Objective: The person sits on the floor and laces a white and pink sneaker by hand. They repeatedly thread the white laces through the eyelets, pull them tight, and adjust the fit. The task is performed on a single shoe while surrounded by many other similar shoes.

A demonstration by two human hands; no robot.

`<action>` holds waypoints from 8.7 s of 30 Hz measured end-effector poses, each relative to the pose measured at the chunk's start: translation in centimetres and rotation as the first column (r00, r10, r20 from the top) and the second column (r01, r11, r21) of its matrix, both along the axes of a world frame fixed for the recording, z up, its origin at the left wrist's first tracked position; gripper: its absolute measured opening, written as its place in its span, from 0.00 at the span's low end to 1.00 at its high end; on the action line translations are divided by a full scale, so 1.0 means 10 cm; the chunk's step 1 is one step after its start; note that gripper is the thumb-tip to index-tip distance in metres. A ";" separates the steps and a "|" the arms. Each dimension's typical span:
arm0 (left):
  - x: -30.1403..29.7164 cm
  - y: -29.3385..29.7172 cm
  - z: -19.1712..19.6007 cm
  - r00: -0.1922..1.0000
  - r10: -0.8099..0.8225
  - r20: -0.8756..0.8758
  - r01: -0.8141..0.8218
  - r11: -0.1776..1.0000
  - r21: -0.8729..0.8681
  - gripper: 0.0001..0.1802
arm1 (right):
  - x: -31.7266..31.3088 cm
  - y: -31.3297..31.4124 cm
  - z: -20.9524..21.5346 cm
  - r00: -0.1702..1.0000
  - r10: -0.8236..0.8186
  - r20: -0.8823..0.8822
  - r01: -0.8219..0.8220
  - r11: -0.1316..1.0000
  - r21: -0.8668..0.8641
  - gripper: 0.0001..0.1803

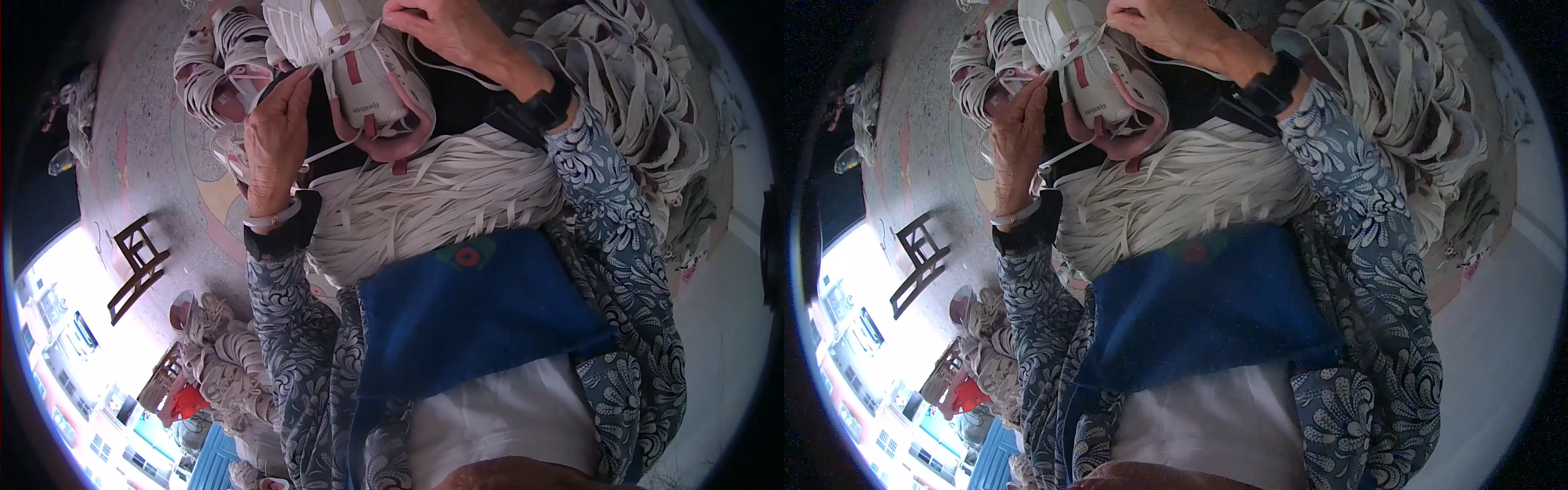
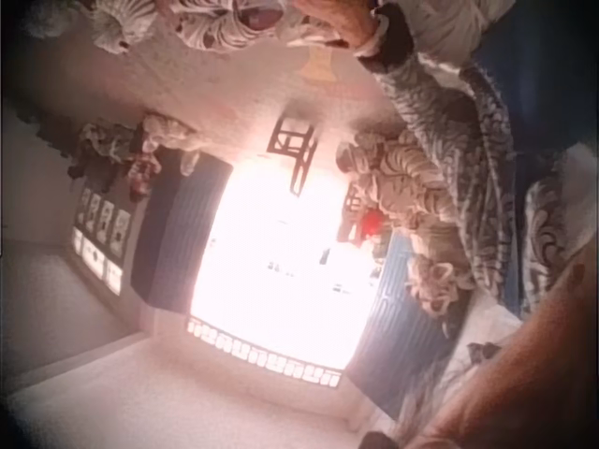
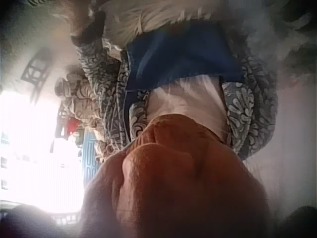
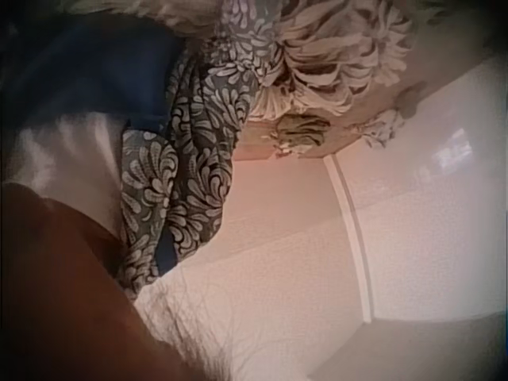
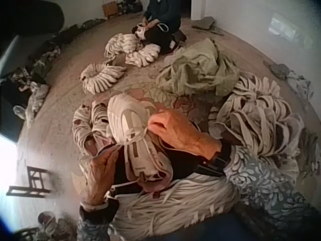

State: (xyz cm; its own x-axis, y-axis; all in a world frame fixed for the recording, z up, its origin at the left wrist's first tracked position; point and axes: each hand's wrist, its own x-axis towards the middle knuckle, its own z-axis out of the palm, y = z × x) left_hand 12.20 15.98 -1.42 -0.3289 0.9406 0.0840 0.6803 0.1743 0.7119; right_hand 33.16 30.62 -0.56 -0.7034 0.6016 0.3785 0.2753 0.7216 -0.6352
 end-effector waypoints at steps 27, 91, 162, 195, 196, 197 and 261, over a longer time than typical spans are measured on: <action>-0.20 0.32 -0.02 0.944 -0.109 0.311 0.158 0.978 -0.137 0.18 | -0.03 -0.16 0.02 0.994 -0.105 0.026 0.093 0.957 0.274 0.13; -0.21 0.43 -0.11 0.866 -0.172 0.469 0.194 0.981 0.001 0.15 | -0.40 -1.09 0.24 0.953 0.294 -0.068 -0.279 0.944 0.175 0.07; 1.42 -0.44 0.79 0.274 -0.857 0.436 0.853 0.427 0.301 0.14 | 0.49 -1.08 0.56 0.918 -0.371 -0.138 -0.214 -0.174 -0.961 0.18; 0.11 0.51 0.05 0.918 -0.097 0.385 0.142 0.986 -0.089 0.14 | 1.01 -0.74 0.71 0.672 0.657 -0.340 -0.658 0.320 -0.681 0.13; 0.07 0.50 0.07 0.850 -0.036 0.526 0.163 0.967 -0.197 0.14 | 1.15 -0.65 0.76 0.691 0.643 -0.330 -0.612 0.279 -0.740 0.12; 0.06 0.51 0.09 0.845 -0.037 0.534 0.174 0.962 -0.209 0.13 | 1.21 -0.58 0.83 0.710 0.629 -0.316 -0.566 0.244 -0.787 0.12; 0.34 -0.56 0.33 0.456 -0.209 0.865 0.201 0.971 0.128 0.19 | 0.06 -0.64 -0.14 0.940 -0.078 0.333 0.007 0.978 0.209 0.27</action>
